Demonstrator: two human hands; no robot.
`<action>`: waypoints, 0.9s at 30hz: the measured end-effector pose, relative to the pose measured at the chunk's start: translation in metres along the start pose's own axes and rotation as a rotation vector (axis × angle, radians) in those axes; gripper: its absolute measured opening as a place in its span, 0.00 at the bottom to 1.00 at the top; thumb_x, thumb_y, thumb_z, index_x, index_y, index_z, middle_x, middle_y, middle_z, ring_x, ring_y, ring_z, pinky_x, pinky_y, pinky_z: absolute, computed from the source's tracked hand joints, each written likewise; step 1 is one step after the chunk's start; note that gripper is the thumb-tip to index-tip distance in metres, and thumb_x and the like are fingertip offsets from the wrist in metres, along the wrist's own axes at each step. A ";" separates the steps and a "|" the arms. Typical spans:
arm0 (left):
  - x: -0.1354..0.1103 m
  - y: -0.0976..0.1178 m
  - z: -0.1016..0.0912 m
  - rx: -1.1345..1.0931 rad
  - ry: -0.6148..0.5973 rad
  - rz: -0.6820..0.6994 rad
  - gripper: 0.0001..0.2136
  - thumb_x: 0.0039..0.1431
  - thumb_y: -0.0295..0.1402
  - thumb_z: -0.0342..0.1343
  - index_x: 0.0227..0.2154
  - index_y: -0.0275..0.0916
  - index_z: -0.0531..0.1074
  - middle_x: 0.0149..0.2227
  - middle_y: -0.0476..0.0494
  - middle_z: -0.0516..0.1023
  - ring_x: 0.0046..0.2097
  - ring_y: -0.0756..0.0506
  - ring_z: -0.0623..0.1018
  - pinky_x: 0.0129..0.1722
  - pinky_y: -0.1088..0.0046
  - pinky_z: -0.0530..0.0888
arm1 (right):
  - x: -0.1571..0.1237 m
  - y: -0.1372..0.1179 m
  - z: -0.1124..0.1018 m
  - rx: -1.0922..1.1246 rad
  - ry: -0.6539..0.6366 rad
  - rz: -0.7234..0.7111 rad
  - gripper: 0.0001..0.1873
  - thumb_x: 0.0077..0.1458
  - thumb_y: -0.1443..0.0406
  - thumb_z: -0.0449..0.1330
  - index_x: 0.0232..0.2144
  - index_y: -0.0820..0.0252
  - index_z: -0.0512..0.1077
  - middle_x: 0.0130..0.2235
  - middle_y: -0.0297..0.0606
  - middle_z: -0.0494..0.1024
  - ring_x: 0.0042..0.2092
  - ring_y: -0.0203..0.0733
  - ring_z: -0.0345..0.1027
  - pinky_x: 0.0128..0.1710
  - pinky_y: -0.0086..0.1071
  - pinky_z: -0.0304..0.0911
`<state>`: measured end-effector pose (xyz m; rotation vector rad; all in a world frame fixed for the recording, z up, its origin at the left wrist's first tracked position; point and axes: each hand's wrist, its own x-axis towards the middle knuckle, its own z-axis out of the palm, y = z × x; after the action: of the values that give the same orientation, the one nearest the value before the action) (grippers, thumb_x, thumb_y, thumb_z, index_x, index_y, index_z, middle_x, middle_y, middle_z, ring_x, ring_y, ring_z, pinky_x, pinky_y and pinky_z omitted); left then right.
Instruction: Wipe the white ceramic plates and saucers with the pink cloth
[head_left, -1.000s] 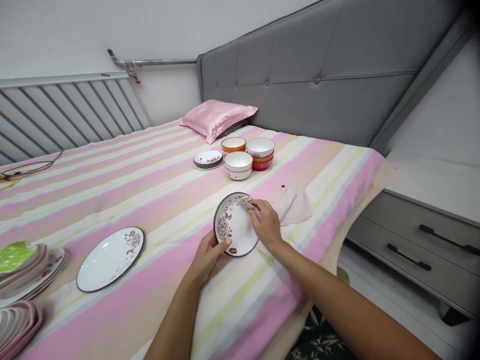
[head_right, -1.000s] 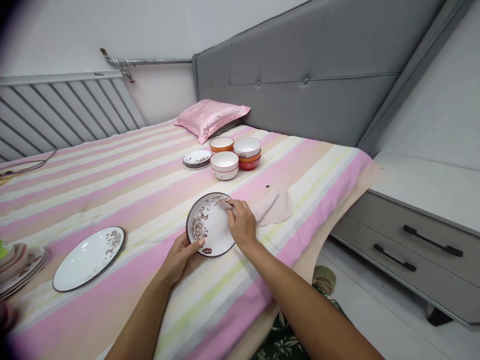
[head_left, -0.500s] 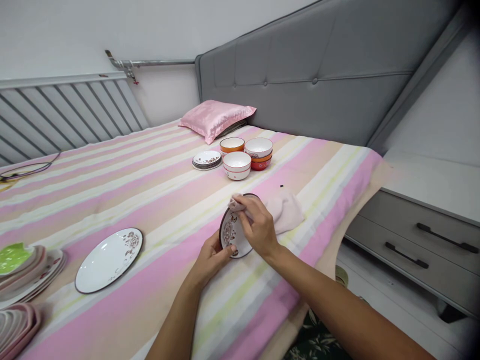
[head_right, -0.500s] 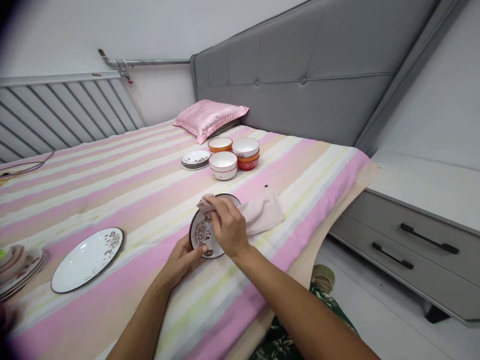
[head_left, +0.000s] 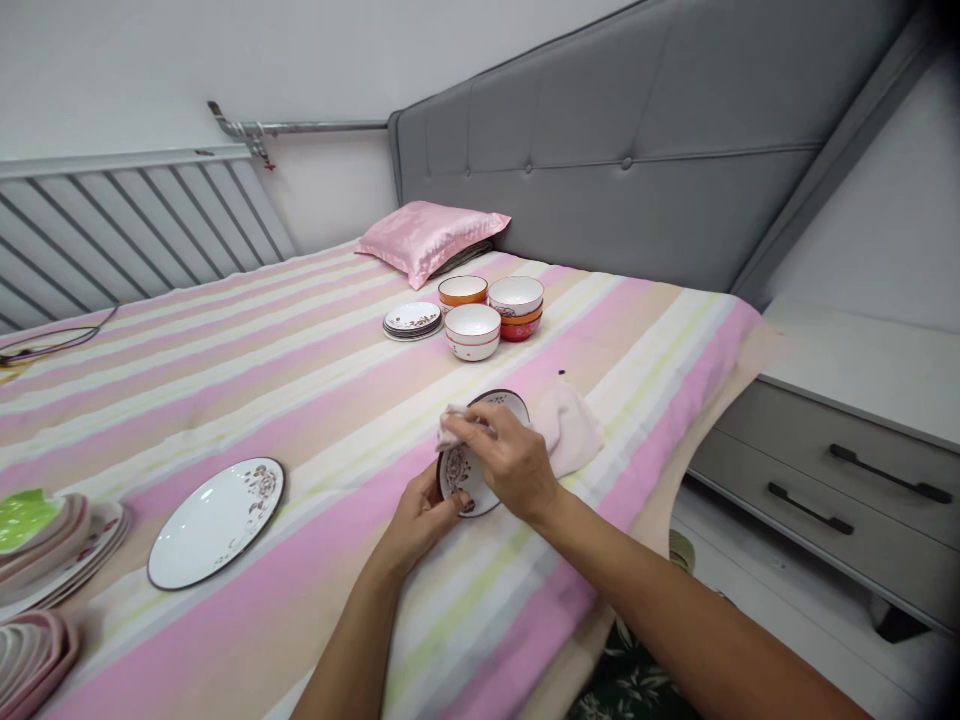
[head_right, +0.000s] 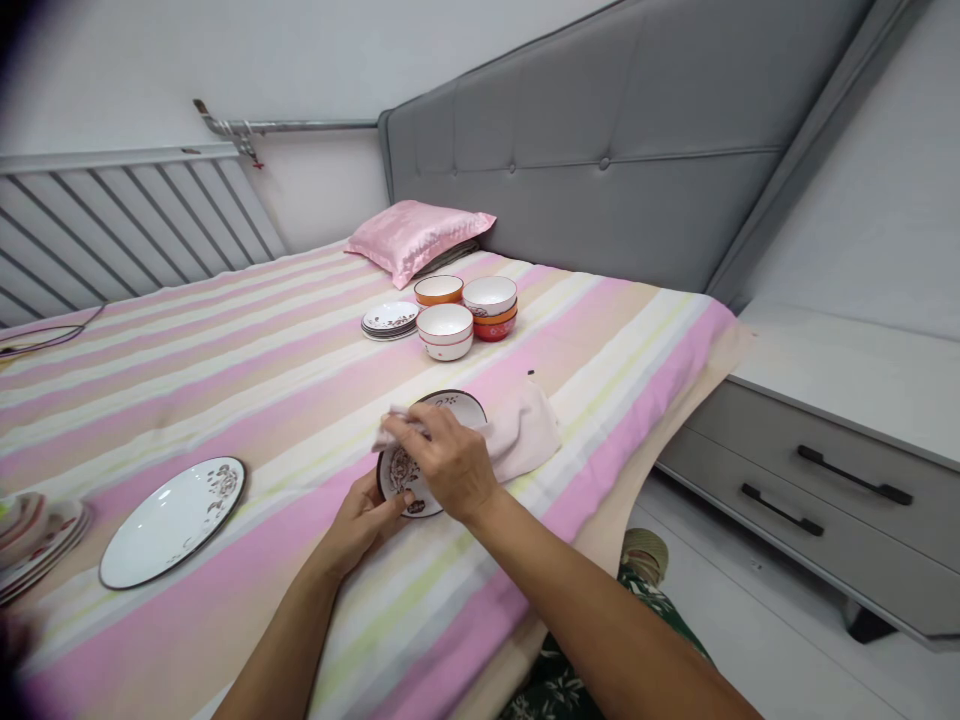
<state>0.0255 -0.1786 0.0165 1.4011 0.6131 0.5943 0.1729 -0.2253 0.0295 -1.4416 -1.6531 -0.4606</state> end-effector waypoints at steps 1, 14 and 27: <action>0.000 0.000 0.000 -0.001 -0.001 0.005 0.16 0.46 0.33 0.60 0.40 0.36 0.71 0.37 0.43 0.75 0.40 0.41 0.72 0.37 0.72 0.69 | 0.001 0.004 -0.001 -0.009 0.021 0.056 0.22 0.56 0.73 0.46 0.50 0.49 0.65 0.43 0.40 0.70 0.44 0.39 0.64 0.36 0.29 0.64; 0.001 -0.006 -0.006 -0.053 0.010 -0.042 0.18 0.46 0.30 0.60 0.43 0.36 0.71 0.37 0.42 0.78 0.42 0.40 0.74 0.41 0.67 0.71 | -0.007 0.043 0.003 0.098 -0.006 0.594 0.16 0.51 0.69 0.49 0.42 0.55 0.68 0.40 0.41 0.68 0.41 0.43 0.65 0.39 0.35 0.63; -0.001 0.001 -0.006 -0.062 0.066 0.023 0.18 0.46 0.30 0.61 0.42 0.34 0.71 0.40 0.38 0.77 0.41 0.40 0.75 0.41 0.66 0.72 | -0.005 0.037 -0.007 0.135 -0.030 0.502 0.18 0.51 0.73 0.47 0.43 0.58 0.66 0.41 0.39 0.71 0.43 0.42 0.65 0.42 0.34 0.61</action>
<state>0.0208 -0.1749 0.0169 1.3363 0.6275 0.6747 0.2094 -0.2244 0.0198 -1.6920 -1.2529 -0.0432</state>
